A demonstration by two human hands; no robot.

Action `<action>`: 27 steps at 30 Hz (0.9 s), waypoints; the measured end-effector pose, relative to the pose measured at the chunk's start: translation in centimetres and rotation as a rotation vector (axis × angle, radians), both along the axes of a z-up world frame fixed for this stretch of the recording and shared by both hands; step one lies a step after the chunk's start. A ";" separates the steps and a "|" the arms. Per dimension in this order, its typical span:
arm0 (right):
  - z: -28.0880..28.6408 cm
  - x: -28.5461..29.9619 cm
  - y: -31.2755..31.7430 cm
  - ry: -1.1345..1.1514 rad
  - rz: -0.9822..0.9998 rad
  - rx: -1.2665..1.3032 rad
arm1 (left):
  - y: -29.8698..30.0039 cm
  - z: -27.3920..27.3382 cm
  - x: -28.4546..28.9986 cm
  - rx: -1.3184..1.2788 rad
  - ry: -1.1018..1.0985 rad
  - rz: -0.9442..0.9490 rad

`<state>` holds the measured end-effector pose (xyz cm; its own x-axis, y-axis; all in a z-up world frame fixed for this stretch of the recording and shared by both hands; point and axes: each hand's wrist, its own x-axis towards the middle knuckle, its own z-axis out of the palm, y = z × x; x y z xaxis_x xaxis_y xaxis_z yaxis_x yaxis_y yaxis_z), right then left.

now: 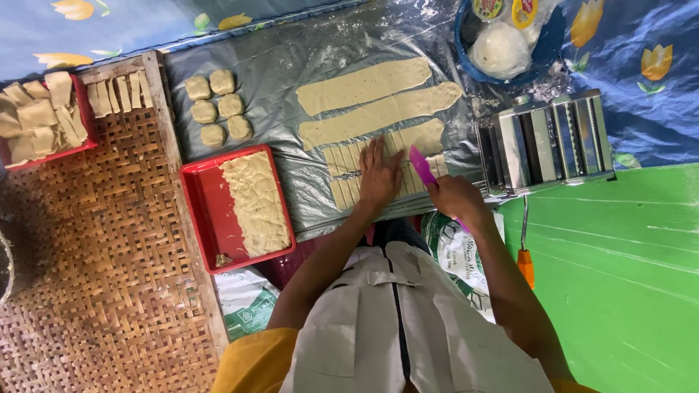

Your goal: Cutting rolled out dough into small rectangular strips using a plastic scraper.

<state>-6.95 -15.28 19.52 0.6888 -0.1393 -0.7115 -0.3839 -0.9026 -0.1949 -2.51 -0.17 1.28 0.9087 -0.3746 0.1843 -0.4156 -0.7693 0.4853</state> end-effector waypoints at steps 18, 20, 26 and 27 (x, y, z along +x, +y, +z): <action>-0.8 0.3 -0.5 0.000 0.014 -0.008 | 0.0 -0.5 0.0 -0.002 0.031 -0.012; -0.6 0.4 -0.4 0.008 0.018 -0.009 | 0.0 -0.5 0.1 0.006 0.026 -0.017; -1.0 0.7 -0.3 0.031 0.024 -0.011 | 0.1 0.0 0.0 0.011 0.014 -0.019; -1.7 0.9 -0.6 0.025 0.016 -0.003 | 0.1 0.0 0.0 0.000 0.020 -0.020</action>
